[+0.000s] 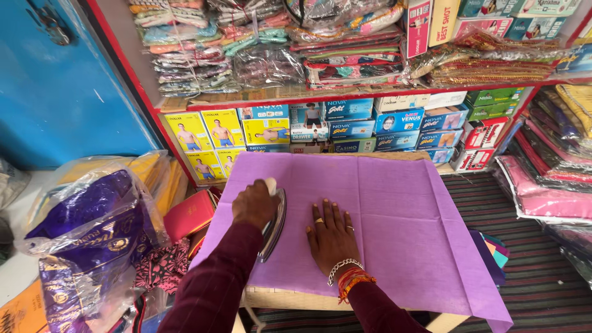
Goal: The person unfolds a purple fabric on a wooden table and irons it with an electric iron. The person repeatedly moves the iron across the fabric to smooth out wrinkles.
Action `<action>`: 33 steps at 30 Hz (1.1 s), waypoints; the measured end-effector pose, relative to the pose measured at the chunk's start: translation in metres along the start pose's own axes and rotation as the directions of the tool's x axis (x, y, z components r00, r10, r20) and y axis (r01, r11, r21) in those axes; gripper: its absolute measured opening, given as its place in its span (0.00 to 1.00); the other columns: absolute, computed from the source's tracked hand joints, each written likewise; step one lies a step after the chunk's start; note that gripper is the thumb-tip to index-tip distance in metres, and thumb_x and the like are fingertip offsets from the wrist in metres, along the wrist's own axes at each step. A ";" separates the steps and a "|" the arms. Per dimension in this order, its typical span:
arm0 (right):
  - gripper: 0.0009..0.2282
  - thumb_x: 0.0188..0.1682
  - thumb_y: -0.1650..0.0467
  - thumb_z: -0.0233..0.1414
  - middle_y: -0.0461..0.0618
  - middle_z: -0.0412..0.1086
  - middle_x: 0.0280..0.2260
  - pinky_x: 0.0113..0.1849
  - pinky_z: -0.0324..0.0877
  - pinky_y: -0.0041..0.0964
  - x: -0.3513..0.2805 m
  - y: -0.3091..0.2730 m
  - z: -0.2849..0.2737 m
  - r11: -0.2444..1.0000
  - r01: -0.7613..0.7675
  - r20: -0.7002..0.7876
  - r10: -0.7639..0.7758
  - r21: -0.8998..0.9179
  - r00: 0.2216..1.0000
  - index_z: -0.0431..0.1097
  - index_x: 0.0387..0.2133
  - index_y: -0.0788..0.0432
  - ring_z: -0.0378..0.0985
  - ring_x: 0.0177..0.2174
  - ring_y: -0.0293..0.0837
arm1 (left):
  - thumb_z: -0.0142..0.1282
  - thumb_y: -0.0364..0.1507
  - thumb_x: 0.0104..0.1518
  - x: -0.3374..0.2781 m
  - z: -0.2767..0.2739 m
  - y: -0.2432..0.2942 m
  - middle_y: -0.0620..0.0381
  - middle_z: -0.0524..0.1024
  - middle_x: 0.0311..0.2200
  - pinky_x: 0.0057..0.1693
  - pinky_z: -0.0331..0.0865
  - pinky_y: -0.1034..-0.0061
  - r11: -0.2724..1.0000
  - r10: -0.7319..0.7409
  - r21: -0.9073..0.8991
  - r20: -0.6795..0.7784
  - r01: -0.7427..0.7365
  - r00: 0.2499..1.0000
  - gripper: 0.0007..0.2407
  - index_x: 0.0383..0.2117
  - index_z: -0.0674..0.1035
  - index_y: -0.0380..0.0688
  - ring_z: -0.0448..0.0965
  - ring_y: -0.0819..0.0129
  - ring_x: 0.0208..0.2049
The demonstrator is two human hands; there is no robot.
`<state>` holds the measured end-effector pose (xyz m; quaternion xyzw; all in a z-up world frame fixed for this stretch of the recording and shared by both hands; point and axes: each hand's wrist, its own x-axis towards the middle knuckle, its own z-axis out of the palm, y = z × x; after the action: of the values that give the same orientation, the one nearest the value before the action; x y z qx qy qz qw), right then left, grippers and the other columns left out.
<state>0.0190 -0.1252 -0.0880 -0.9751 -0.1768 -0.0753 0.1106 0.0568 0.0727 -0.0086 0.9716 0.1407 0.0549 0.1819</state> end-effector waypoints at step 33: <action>0.36 0.52 0.49 0.46 0.52 0.34 0.72 0.65 0.34 0.59 0.002 -0.016 -0.030 0.988 0.075 0.193 -0.100 0.134 0.976 0.41 0.70 0.47 0.33 0.70 0.54 | 0.60 0.47 0.54 -0.101 -0.117 -0.025 0.36 0.81 0.31 0.41 0.72 0.49 0.864 -0.052 -0.488 -0.328 -0.122 0.943 0.22 0.38 0.76 0.37 0.82 0.38 0.35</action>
<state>0.0124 -0.1174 -0.0561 -0.9601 -0.2343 0.0291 0.1502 -0.0642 0.1052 0.0855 0.8700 0.1323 0.2550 0.4008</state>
